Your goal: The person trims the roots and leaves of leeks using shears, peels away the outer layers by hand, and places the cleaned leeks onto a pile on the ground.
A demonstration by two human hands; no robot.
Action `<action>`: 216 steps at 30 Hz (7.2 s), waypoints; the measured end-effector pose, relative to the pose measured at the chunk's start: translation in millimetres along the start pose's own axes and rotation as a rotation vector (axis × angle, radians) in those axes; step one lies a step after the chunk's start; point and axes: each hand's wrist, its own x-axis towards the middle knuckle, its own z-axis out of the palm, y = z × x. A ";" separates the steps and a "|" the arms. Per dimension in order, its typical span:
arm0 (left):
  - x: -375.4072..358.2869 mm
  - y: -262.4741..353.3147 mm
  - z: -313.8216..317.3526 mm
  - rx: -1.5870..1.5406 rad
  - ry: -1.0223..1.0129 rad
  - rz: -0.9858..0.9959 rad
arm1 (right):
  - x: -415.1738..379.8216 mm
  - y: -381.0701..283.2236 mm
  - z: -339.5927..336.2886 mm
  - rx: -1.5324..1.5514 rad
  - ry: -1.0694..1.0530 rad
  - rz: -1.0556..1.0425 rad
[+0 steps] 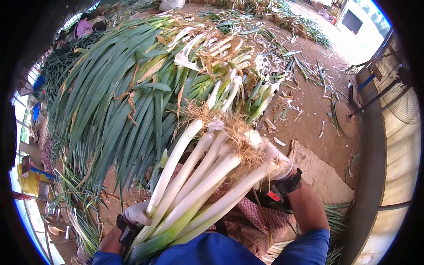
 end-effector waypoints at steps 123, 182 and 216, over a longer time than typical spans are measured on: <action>10.8 38.9 12.3 0.372 -0.202 0.036 | 21.0 8.0 -33.8 -0.157 -0.111 0.025; 7.1 14.0 2.0 0.148 -0.059 0.022 | 41.4 41.8 -84.6 0.063 -0.209 -0.069; -38.9 -40.8 -39.1 0.034 0.325 -0.012 | 11.2 -33.6 -161.5 -1.408 0.372 0.132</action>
